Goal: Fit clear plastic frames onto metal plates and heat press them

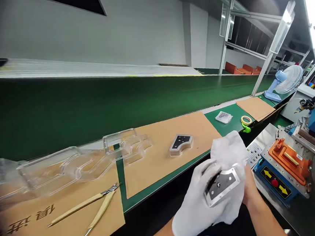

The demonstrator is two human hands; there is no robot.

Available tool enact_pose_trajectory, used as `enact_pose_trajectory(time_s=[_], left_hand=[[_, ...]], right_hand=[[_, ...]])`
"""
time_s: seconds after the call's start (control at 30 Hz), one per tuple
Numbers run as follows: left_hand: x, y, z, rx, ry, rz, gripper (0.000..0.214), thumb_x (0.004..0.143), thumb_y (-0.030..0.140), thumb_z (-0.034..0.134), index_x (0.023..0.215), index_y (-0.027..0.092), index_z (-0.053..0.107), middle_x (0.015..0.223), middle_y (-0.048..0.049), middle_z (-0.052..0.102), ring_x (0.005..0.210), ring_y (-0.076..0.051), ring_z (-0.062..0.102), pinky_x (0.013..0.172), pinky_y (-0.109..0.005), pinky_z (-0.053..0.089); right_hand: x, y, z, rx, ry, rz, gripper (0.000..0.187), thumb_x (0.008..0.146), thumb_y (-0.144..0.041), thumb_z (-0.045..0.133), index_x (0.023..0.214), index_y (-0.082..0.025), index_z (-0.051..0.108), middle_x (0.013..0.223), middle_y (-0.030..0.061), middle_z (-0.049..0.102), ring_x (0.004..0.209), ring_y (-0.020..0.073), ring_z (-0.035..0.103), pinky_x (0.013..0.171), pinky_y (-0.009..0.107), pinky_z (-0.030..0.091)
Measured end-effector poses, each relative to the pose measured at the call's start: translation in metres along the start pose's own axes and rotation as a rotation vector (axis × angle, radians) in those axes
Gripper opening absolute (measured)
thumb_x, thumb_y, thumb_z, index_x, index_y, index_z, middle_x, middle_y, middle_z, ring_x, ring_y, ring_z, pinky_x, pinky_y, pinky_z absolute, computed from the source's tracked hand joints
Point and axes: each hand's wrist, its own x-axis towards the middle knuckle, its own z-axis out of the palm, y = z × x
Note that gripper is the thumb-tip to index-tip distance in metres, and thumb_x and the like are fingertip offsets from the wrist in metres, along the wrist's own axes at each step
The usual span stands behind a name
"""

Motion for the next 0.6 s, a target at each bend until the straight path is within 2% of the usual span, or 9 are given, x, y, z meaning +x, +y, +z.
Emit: enact_pose_trajectory(time_s=[0.1,0.17,0.2,0.27,0.33,0.4,0.5,0.53,0.6], left_hand=[[-0.001,-0.032,0.012,0.062,0.024,-0.105,0.074,0.080,0.028,0.084,0.146,0.025,0.050,0.143,-0.0156,0.049,0.134,-0.037,0.061,0.111,-0.055,0.058],[0.001,-0.047,0.018,0.084,0.040,-0.081,0.078,0.080,0.032,0.086,0.148,0.025,0.050,0.145,-0.0163,0.049,0.135,-0.037,0.060,0.111,-0.054,0.058],[0.002,-0.051,0.020,0.096,0.031,-0.044,0.079,0.079,0.034,0.087,0.149,0.025,0.051,0.144,-0.0163,0.050,0.133,-0.037,0.061,0.110,-0.053,0.058],[0.008,-0.053,0.021,0.129,0.001,0.018,0.079,0.079,0.038,0.089,0.148,0.025,0.053,0.140,-0.0162,0.054,0.129,-0.036,0.063,0.107,-0.052,0.059],[0.014,-0.054,0.019,0.140,-0.044,0.026,0.076,0.081,0.038,0.087,0.149,0.027,0.054,0.137,-0.0159,0.058,0.127,-0.035,0.064,0.106,-0.051,0.060],[0.017,-0.059,0.013,0.086,-0.093,0.025,0.087,0.079,0.044,0.089,0.155,0.028,0.050,0.143,-0.0168,0.057,0.134,-0.037,0.061,0.112,-0.055,0.056],[0.021,-0.076,-0.001,-0.054,-0.027,-0.119,0.107,0.081,0.069,0.083,0.166,0.025,0.036,0.165,-0.0219,0.042,0.155,-0.045,0.041,0.124,-0.068,0.040],[0.023,-0.082,-0.006,-0.130,0.021,-0.213,0.106,0.087,0.075,0.074,0.168,0.023,0.033,0.169,-0.0234,0.038,0.158,-0.046,0.037,0.125,-0.069,0.039],[0.032,-0.087,-0.014,-0.346,0.038,-0.377,0.088,0.101,0.077,0.051,0.167,0.021,0.037,0.168,-0.0236,0.043,0.157,-0.043,0.042,0.121,-0.067,0.046]], right_hand=[[-0.001,-0.006,0.005,0.171,-0.074,0.103,0.068,0.097,-0.080,0.048,0.114,-0.023,0.082,0.101,0.0126,0.084,0.113,0.0382,0.075,0.097,0.054,0.061],[-0.004,-0.010,0.004,0.338,-0.124,0.157,0.076,0.097,-0.084,0.043,0.129,-0.024,0.077,0.118,0.0134,0.083,0.129,0.0383,0.069,0.108,0.058,0.055],[-0.005,-0.011,0.004,0.400,-0.138,0.171,0.077,0.096,-0.084,0.046,0.135,-0.024,0.075,0.125,0.0135,0.081,0.135,0.0384,0.066,0.112,0.059,0.053],[-0.005,-0.011,0.002,0.435,-0.140,0.171,0.072,0.092,-0.074,0.068,0.145,-0.026,0.068,0.137,0.0125,0.076,0.141,0.0383,0.062,0.117,0.060,0.049],[-0.002,-0.010,0.001,0.410,-0.121,0.150,0.077,0.082,-0.048,0.089,0.151,-0.027,0.062,0.142,0.0107,0.074,0.143,0.0383,0.060,0.120,0.060,0.046],[0.004,-0.008,-0.002,0.380,-0.099,0.116,0.086,0.074,-0.030,0.094,0.153,-0.029,0.060,0.142,0.0091,0.075,0.142,0.0387,0.061,0.122,0.061,0.045],[0.016,-0.004,-0.012,0.362,-0.080,0.059,0.088,0.071,-0.033,0.094,0.152,-0.031,0.061,0.137,0.0090,0.077,0.140,0.0401,0.063,0.123,0.063,0.043],[0.020,-0.003,-0.016,0.364,-0.089,0.049,0.088,0.070,-0.036,0.093,0.152,-0.032,0.061,0.136,0.0095,0.077,0.139,0.0407,0.064,0.123,0.064,0.043],[0.029,0.001,-0.020,0.383,-0.147,0.056,0.089,0.069,-0.040,0.093,0.152,-0.031,0.061,0.136,0.0109,0.077,0.140,0.0418,0.064,0.123,0.064,0.043]])
